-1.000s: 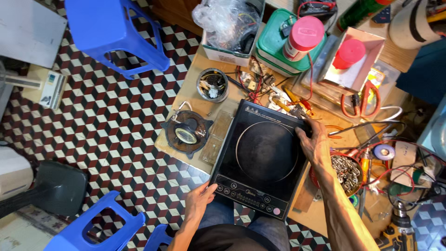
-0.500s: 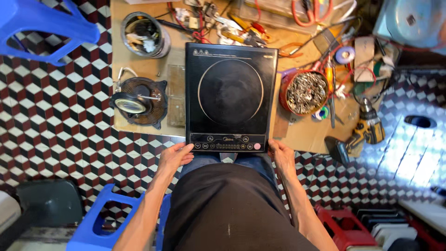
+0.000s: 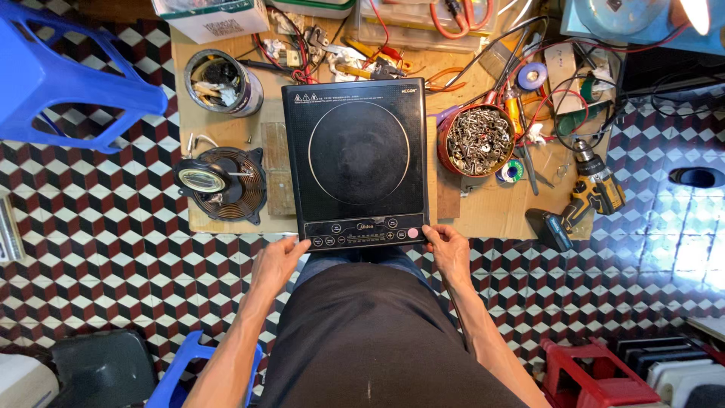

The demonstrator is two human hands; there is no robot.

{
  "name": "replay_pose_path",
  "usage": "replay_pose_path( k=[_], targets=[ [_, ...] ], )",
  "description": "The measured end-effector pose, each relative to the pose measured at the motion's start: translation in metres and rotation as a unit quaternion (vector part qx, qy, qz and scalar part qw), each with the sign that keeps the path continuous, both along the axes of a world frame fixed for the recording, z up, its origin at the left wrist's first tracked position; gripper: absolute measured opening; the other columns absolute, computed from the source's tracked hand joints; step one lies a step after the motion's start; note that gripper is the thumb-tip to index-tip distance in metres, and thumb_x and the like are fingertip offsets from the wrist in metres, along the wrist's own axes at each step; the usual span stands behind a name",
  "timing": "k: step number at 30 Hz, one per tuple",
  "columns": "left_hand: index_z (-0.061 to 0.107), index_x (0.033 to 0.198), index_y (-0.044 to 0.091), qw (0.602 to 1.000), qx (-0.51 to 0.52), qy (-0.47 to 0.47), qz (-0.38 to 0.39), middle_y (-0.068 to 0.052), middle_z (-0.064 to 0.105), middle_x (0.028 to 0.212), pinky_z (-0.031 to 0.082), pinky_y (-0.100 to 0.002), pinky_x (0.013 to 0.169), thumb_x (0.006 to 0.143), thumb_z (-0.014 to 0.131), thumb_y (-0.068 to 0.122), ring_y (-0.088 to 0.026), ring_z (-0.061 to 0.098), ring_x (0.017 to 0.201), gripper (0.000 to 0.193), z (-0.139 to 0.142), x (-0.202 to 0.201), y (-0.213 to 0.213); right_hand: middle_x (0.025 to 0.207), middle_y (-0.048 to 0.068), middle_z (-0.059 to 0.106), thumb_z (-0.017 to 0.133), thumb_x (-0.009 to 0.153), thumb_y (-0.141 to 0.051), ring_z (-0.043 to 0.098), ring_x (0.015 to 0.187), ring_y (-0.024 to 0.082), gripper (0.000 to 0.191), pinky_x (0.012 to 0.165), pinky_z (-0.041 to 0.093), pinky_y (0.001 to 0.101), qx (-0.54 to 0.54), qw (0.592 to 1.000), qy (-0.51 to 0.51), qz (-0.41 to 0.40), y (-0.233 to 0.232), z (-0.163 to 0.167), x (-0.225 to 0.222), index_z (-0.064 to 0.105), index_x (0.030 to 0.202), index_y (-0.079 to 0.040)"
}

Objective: The person searches through a container of screws, selects a screw, and uses a power drill to fasten it into the internal circuit board of a disassembled induction cooktop. They then place the cooktop's glass top back onto the chassis and flip the unit over to continue securing the casing with the drill.

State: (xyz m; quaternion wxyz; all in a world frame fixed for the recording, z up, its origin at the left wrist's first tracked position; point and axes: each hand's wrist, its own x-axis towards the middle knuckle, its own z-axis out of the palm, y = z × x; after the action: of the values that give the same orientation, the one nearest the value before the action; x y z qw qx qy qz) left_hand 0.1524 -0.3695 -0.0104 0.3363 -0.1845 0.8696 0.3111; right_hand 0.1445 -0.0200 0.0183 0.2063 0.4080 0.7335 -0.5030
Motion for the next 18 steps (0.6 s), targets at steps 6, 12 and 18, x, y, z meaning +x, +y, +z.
replay_pose_path(
  k=[6, 12, 18],
  targets=[
    [0.062, 0.137, 0.009, 0.978, 0.099, 0.110, 0.146, -0.018, 0.076, 0.113, 0.053, -0.040, 0.090, 0.094, 0.060, 0.051, -0.034, 0.072, 0.107, 0.060, 0.004, -0.050, 0.023, 0.071, 0.003, 0.059, 0.073, 0.094, -0.020, 0.055, 0.063, 0.010, 0.024, 0.069, 0.055, 0.0256, -0.110, 0.992, 0.035, -0.055, 0.007, -0.009, 0.008, 0.070, 0.091, 0.004],
    [0.066, 0.133, 0.013, 0.983, 0.048, 0.120, 0.129, -0.016, 0.076, 0.114, 0.055, -0.042, 0.090, 0.091, 0.062, 0.048, -0.034, 0.073, 0.106, 0.055, 0.024, -0.053, 0.038, 0.082, 0.006, 0.069, 0.068, 0.096, -0.020, 0.065, 0.073, 0.013, 0.026, 0.072, 0.056, 0.0281, -0.093, 0.991, 0.071, -0.071, 0.010, -0.011, 0.018, 0.071, 0.096, 0.006],
    [0.064, 0.137, 0.012, 0.989, 0.018, 0.108, 0.102, -0.017, 0.073, 0.122, 0.053, -0.042, 0.095, 0.090, 0.064, 0.052, -0.034, 0.070, 0.113, 0.062, 0.038, -0.069, 0.036, 0.110, 0.013, 0.074, 0.065, 0.094, -0.024, 0.070, 0.101, 0.019, 0.041, 0.087, 0.054, 0.0319, 0.024, 0.984, 0.175, 0.025, 0.003, 0.008, -0.004, 0.064, 0.125, 0.003]
  ],
)
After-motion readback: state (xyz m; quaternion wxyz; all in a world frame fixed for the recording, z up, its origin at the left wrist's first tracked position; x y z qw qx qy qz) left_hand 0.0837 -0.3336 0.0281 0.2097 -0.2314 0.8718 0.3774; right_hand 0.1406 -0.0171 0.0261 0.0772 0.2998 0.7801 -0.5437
